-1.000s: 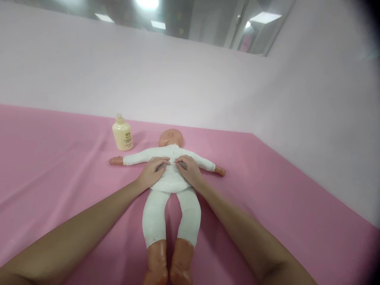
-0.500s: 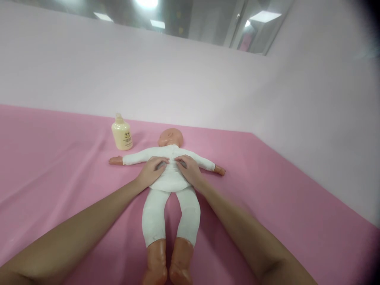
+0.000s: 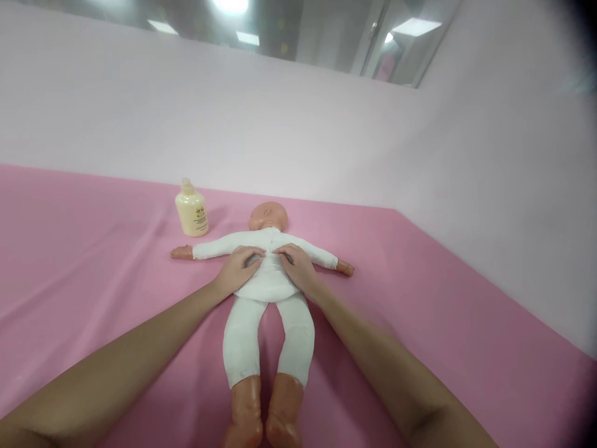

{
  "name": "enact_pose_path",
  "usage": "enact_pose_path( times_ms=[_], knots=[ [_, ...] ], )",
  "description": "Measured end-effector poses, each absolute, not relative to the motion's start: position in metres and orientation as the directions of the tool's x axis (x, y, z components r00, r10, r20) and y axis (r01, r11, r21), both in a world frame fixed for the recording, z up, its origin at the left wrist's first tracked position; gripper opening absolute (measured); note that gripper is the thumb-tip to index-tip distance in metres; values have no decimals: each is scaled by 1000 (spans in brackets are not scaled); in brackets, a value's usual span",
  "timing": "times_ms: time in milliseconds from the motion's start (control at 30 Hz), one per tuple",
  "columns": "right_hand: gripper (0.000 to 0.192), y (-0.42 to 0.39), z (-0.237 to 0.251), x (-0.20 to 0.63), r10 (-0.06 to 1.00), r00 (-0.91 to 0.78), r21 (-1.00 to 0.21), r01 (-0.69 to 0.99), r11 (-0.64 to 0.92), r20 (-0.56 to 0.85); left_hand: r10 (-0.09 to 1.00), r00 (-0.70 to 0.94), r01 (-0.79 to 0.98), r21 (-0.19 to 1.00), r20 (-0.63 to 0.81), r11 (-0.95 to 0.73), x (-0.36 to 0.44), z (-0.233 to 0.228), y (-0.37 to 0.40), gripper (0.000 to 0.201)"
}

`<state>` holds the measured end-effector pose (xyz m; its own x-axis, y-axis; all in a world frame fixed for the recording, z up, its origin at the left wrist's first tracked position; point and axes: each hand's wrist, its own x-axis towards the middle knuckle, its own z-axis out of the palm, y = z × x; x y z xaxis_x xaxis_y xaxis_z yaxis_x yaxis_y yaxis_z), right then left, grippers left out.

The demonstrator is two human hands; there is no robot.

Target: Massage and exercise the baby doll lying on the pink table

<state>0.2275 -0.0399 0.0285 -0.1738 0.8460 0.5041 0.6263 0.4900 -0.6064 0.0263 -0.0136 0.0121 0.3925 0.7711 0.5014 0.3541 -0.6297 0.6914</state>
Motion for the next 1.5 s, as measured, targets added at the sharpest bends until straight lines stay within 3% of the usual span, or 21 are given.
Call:
enact_pose_path(
  times_ms=[400, 600, 867, 1500],
  knots=[
    [23, -37, 28, 227, 860, -175, -616, 632, 471, 479, 761, 399, 362, 675, 512, -643, 26, 13, -13, 16],
    [7, -39, 29, 227, 851, -177, -608, 630, 484, 495, 754, 402, 359, 669, 519, -651, 26, 13, -13, 16],
    [1, -41, 30, 226, 856, -178, -622, 618, 482, 486, 759, 399, 355, 676, 515, -645, 27, 14, -14, 16],
    [7, -38, 28, 227, 866, -169, -633, 620, 464, 470, 757, 395, 361, 669, 520, -649, 27, 13, -13, 16]
  ],
)
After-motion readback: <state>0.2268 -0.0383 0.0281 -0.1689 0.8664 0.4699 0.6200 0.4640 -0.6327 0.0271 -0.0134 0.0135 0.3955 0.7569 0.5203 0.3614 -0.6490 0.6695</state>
